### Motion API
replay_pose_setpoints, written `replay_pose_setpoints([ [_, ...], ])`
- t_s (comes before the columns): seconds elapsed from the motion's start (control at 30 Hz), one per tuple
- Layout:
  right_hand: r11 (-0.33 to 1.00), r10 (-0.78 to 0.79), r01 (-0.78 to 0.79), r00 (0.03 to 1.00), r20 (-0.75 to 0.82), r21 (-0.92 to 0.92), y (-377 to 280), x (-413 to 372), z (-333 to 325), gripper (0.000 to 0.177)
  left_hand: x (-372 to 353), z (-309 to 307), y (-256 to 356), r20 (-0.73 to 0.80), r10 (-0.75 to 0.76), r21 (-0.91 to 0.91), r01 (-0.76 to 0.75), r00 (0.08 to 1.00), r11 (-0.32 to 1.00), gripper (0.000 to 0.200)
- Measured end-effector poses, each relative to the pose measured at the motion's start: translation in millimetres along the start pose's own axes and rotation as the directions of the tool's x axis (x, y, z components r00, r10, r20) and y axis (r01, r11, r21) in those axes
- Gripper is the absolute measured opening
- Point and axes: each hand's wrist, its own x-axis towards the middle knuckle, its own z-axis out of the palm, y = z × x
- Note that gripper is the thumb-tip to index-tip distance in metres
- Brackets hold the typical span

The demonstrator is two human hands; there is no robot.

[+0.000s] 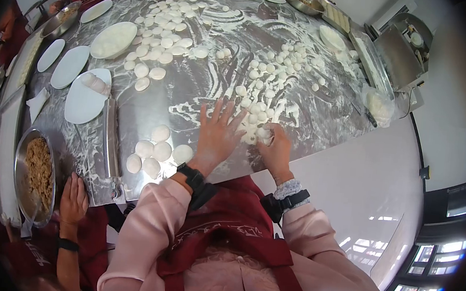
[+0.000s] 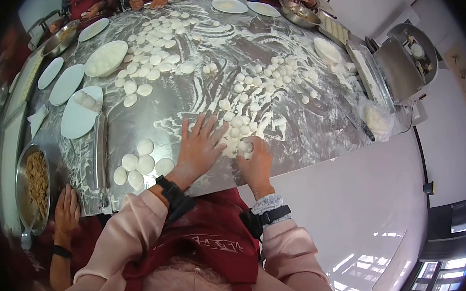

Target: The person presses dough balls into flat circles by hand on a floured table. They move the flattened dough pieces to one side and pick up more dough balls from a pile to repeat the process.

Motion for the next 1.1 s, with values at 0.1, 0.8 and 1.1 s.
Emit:
replay_pose_setpoints([
  [0.1,0.987,-0.146,0.146,0.989,-0.005,0.066,-20,-14,5,0.038,-11,-9,-15,0.04,-0.035,0.012,0.035,0.999,0.999,0.053],
  [0.8,0.995,-0.104,0.103,0.992,0.069,0.007,-12,28,17,0.035,4,8,4,0.044,-0.022,-0.031,0.023,0.999,0.999,0.062],
  [1.1,0.999,-0.015,0.014,0.999,0.031,0.05,-18,32,8,0.036,17,14,0,-0.015,-0.071,-0.034,0.07,0.997,0.997,0.058],
])
